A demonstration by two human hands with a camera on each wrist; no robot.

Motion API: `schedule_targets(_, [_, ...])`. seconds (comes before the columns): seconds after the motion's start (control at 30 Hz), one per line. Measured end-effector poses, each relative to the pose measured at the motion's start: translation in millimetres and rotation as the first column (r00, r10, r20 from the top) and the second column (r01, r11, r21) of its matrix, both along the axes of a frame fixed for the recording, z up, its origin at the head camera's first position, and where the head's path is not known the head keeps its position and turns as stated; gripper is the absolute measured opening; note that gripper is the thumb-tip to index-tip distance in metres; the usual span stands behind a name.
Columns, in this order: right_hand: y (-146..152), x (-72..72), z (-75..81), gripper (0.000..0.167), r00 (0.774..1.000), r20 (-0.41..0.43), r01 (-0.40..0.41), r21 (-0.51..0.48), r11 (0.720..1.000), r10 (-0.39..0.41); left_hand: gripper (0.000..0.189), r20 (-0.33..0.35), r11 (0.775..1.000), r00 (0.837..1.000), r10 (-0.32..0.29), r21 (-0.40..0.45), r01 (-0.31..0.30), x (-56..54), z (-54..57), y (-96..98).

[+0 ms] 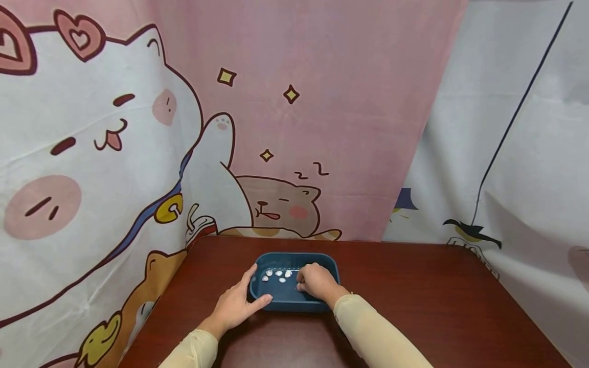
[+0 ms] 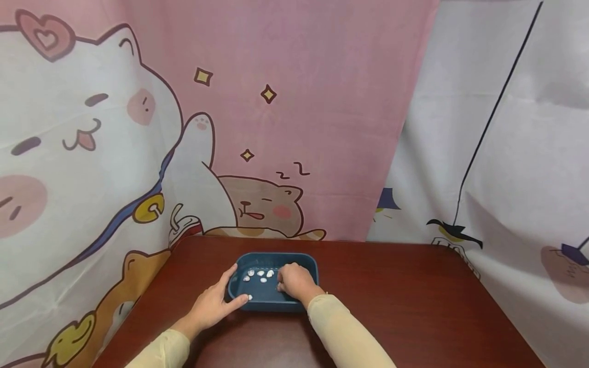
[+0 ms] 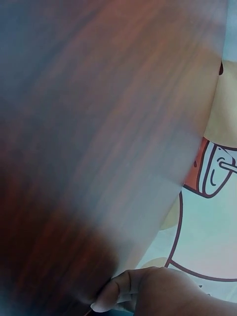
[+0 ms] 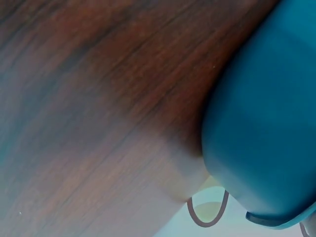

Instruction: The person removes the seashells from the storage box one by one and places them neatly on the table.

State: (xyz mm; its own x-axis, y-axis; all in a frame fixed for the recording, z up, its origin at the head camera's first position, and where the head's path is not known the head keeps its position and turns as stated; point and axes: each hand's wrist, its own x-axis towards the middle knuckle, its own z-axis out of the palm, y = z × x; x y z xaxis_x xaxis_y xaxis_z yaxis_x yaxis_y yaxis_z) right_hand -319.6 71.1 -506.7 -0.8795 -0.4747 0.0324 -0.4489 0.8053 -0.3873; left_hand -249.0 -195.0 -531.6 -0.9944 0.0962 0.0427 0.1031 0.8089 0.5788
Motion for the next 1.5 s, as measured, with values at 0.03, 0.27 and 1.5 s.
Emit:
schedule_targets(0.03, [-0.1,0.4,0.6,0.016,1.000,0.006,0.001,0.003,1.000,-0.001,0.101,-0.004,1.000,1.000,-0.001,-0.002,0.001,0.0,0.1,-0.1])
schedule_targets(0.27, [-2.0,0.9,3.8,0.017,1.000,0.014,-0.011,0.034,0.999,0.011,0.100,-0.025,1.000,1.000,-0.008,-0.014,0.007,-1.1,2.3,-0.8])
schedule_targets(1.5, [151.0,-30.7,-29.1,0.005,0.986,0.029,0.167,-0.201,0.965,-0.165,0.101,-0.014,1.000,1.000,0.026,-0.006,-0.026,2.0,0.3,-0.8])
